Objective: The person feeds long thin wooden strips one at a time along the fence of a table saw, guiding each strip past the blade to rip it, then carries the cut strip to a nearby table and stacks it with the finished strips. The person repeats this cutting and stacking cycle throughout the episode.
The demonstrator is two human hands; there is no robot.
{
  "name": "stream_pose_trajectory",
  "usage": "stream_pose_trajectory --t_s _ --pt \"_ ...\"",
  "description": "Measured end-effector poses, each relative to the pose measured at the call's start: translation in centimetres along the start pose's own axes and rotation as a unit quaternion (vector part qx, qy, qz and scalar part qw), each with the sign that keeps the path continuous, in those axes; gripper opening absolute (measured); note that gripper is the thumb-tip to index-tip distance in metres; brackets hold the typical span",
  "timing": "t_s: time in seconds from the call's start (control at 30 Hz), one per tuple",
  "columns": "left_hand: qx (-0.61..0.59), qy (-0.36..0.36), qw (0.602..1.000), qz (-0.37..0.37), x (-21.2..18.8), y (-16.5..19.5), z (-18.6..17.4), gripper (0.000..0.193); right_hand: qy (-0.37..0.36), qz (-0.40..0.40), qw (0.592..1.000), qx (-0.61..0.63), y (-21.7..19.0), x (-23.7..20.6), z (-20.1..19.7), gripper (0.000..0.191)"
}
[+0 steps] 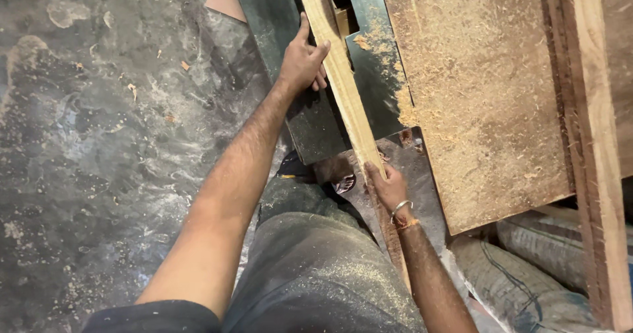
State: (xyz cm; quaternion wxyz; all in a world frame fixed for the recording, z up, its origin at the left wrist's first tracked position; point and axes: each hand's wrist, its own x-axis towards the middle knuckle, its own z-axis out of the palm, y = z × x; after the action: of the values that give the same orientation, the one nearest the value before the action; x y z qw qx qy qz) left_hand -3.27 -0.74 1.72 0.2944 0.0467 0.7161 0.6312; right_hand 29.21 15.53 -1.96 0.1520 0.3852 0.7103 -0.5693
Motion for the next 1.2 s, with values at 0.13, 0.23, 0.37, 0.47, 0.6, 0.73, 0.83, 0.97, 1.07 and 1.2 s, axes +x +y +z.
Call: stream_pose_trajectory --t_s 0.13,0.23,0.37,0.47,0.6,0.73,0.83,0.97,1.07,1.2 --pt "-0.003 0.001 1.000 0.011 1.2 0.2 -0.9 0.091 -0.013 -0.004 0.999 0.041 -1.1 1.1 0.6 0.042" --pt "0.011 0.008 1.000 -0.001 2.2 0.5 -1.4 0.091 -0.011 0.005 0.999 0.042 -1.8 1.8 0.9 0.043" --pt "0.013 0.010 1.000 0.000 3.2 0.5 -2.0 0.091 0.008 0.006 1.000 -0.018 -2.7 2.5 1.0 0.046" --pt "0.008 0.003 1.000 0.011 3.8 0.3 -2.5 0.091 0.038 -0.010 0.995 -0.090 -3.6 3.0 1.1 0.049" --pt "0.004 0.008 1.000 0.027 4.9 0.2 -3.2 0.090 0.005 0.033 0.999 0.005 -4.6 3.5 1.4 0.057" --pt "0.001 0.014 1.000 0.026 6.0 0.7 -3.7 0.089 0.014 0.025 0.999 -0.041 -4.6 4.9 1.4 0.068" --pt "-0.001 0.016 1.000 0.021 6.6 1.0 -4.1 0.089 0.032 0.013 0.994 -0.101 -4.1 6.1 1.3 0.077" --pt "-0.008 0.011 0.999 0.034 7.4 0.9 -4.6 0.088 0.058 0.041 0.987 -0.143 -4.4 7.0 1.6 0.082" --pt "-0.010 0.017 0.999 0.045 7.4 1.1 -4.6 0.087 0.053 0.070 0.985 -0.147 -5.9 6.5 1.7 0.085" --pt "0.014 0.025 1.000 -0.008 5.1 1.5 -3.1 0.081 0.009 0.102 0.994 -0.041 -8.4 4.6 1.5 0.079"
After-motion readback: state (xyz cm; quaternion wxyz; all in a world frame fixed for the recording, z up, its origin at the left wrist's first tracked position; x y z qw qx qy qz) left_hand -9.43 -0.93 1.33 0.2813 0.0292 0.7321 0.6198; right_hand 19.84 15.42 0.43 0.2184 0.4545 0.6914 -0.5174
